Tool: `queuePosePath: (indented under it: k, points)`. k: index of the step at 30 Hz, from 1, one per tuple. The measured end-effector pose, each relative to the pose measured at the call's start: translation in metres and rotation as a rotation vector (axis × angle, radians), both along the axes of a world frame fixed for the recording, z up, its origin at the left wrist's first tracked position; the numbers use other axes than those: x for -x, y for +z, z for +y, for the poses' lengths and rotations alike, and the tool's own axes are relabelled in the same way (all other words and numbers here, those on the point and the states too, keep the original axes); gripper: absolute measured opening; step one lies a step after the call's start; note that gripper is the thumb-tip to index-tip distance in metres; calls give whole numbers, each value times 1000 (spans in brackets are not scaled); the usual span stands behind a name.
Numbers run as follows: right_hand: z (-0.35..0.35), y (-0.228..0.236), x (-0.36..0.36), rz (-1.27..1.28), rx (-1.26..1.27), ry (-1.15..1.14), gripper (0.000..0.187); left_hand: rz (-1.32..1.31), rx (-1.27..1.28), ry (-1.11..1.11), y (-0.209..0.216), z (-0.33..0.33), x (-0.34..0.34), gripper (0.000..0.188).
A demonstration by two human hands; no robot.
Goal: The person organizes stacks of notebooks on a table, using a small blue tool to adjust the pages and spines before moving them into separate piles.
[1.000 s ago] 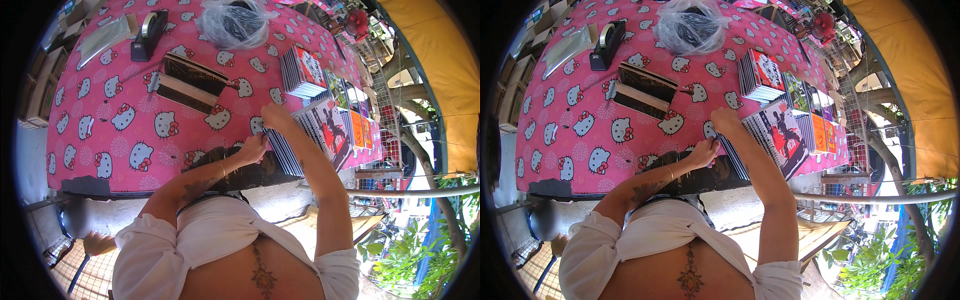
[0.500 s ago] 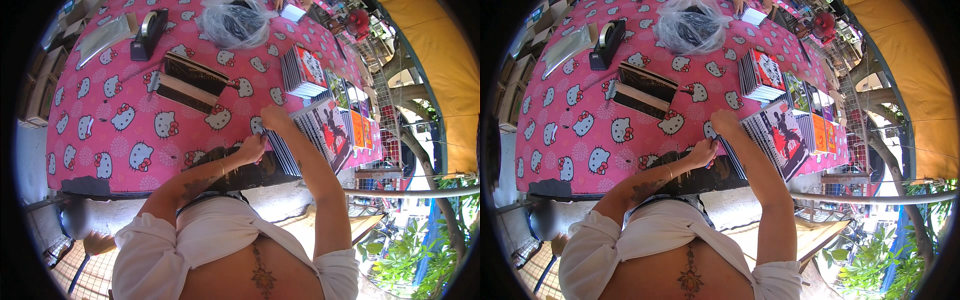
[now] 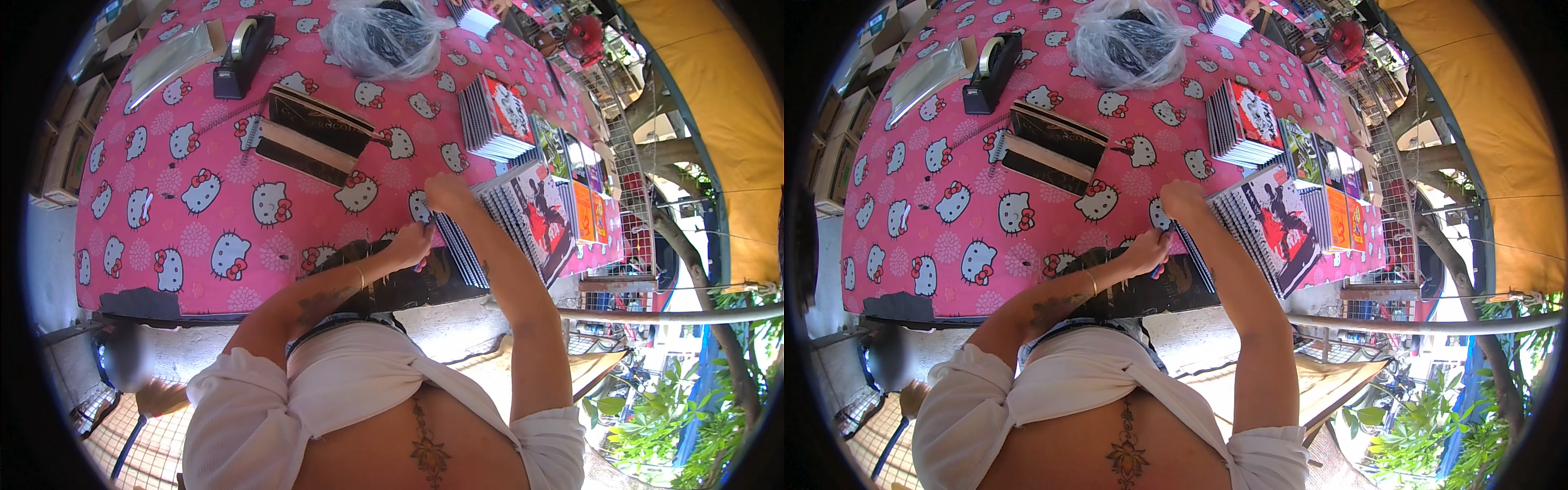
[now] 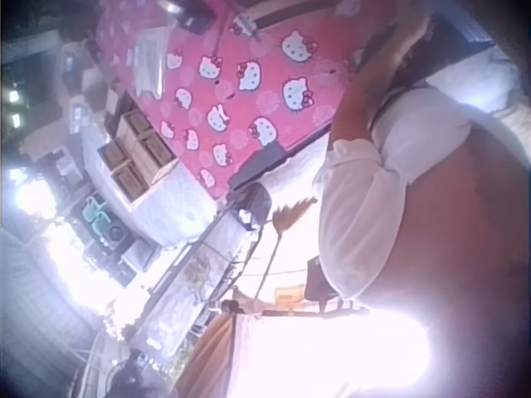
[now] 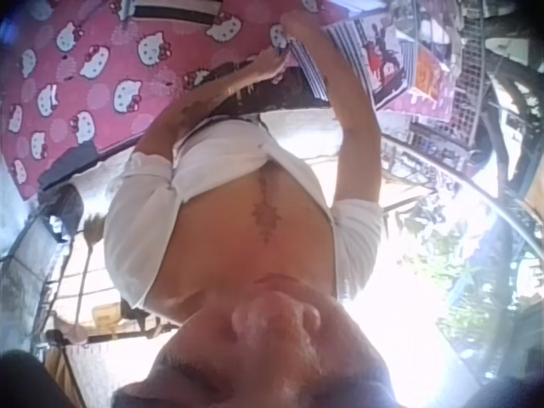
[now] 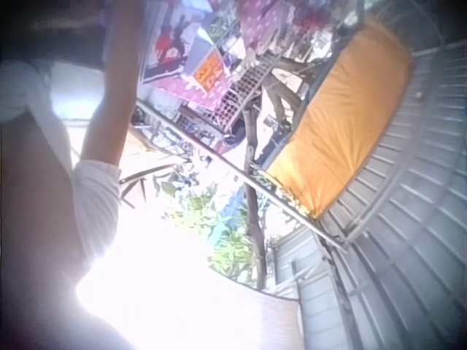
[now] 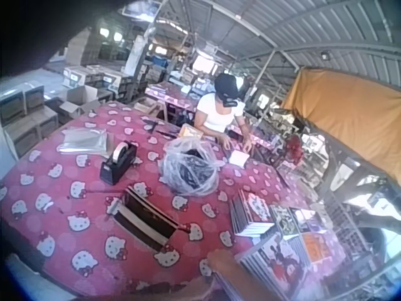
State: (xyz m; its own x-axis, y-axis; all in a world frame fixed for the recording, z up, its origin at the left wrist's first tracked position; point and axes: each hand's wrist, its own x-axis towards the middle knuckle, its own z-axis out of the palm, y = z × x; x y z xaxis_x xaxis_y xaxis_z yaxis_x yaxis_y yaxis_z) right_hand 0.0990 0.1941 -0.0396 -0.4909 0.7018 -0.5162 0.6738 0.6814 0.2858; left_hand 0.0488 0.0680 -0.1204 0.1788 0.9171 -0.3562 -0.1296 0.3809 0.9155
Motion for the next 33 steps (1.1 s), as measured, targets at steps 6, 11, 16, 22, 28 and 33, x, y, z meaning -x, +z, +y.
queuePosePath:
  k: [6,11,16,22,28,33]
  points:
    - [1,-7,6,2,6,-64,27,-147,168,3,8,4,3,35]
    - [2,-18,0,49,1,-38,24,-90,200,48,7,17,1,36]
    - [4,-27,-8,141,-35,9,22,-100,199,-12,8,6,3,35]
    - [2,-23,3,119,-8,13,21,-239,303,27,-2,18,3,35]
    - [4,-6,-1,183,-10,-45,23,-18,174,-14,22,5,3,32]
    - [-41,149,27,863,-286,99,17,504,-393,258,15,-2,41,30]
